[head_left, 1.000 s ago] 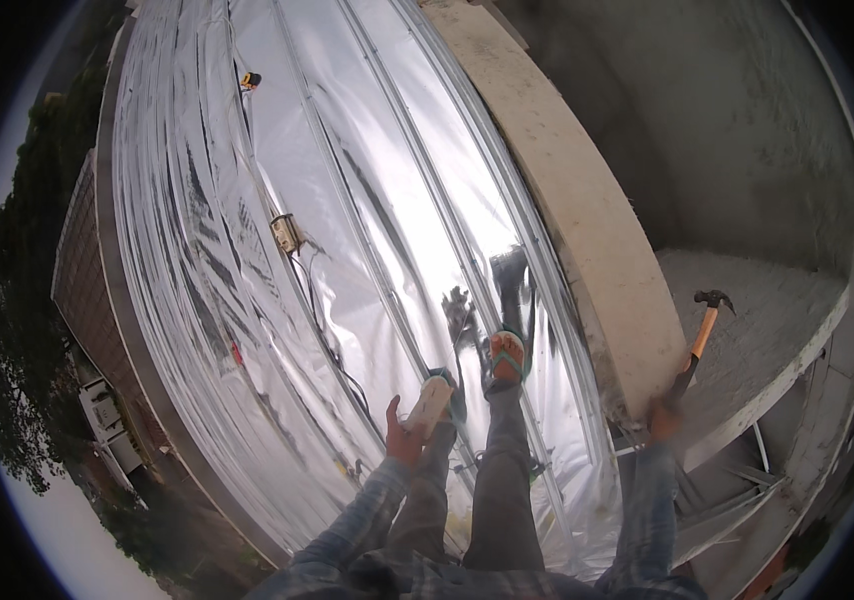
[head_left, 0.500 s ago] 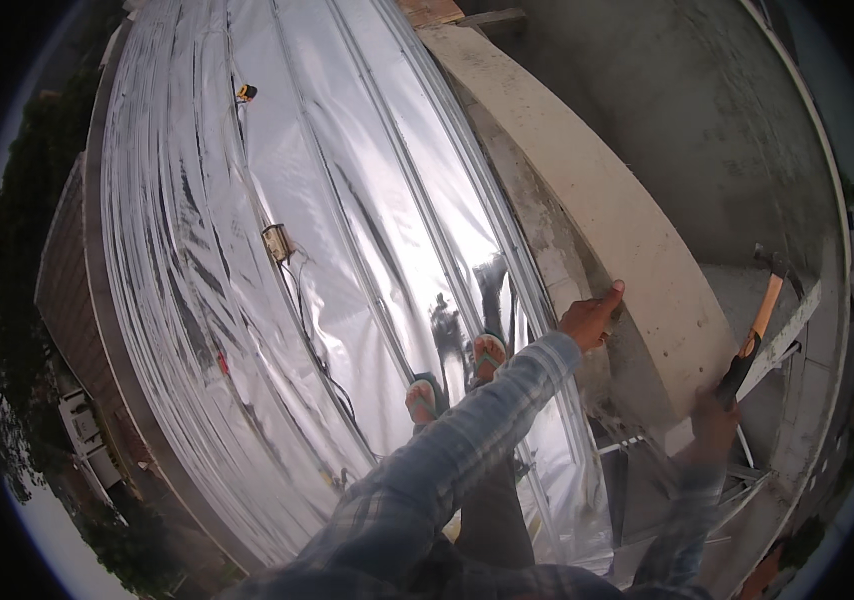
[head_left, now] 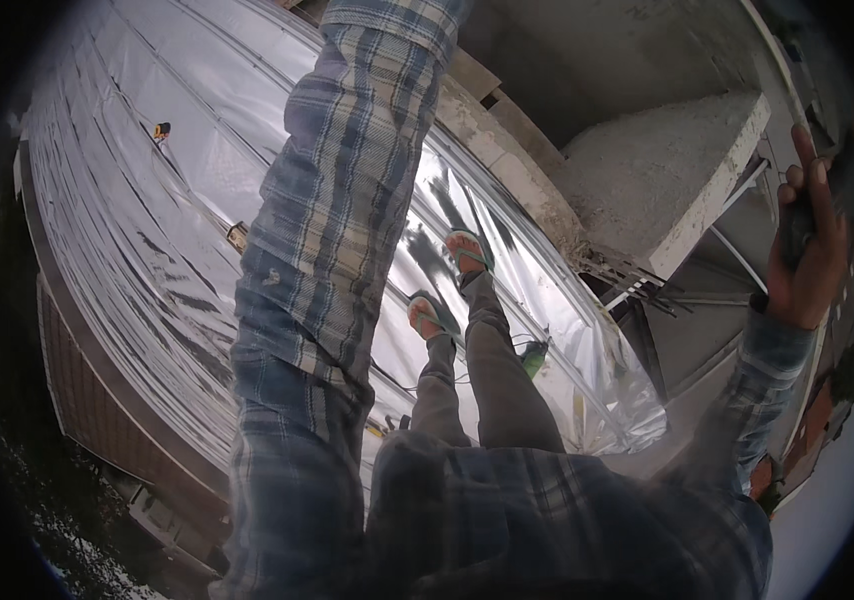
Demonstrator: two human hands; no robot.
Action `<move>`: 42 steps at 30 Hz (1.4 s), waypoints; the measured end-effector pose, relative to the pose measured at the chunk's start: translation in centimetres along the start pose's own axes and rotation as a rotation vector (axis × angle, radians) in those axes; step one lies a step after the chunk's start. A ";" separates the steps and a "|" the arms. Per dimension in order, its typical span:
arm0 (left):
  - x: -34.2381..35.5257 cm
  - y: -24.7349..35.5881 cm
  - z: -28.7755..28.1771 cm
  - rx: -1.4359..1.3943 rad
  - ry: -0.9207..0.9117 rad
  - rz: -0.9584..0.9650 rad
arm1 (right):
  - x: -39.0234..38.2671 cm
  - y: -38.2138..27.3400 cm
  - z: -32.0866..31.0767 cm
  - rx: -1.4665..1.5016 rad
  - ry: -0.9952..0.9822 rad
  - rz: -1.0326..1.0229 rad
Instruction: The person secures a reflective roofing sheet to a metal frame using a hammer and nails. They walk along the roof, position the sheet, and repeatedly hammer nails into wooden supports to fasten the material.
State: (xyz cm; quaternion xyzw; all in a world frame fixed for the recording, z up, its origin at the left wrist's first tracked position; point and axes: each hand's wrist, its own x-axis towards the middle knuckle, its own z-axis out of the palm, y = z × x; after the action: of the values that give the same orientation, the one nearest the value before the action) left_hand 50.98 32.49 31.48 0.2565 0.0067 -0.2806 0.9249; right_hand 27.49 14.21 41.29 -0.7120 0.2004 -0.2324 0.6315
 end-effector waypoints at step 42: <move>17.7 27.9 11.6 0.046 0.393 -0.050 | 14.4 17.6 -30.4 0.419 0.219 1.435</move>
State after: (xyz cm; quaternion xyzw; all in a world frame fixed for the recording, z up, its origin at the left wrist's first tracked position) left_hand 78.98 37.66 51.88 0.3271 0.1871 -0.2481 0.8924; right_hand 21.52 -20.79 27.81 -0.2449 0.6281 0.1333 0.7265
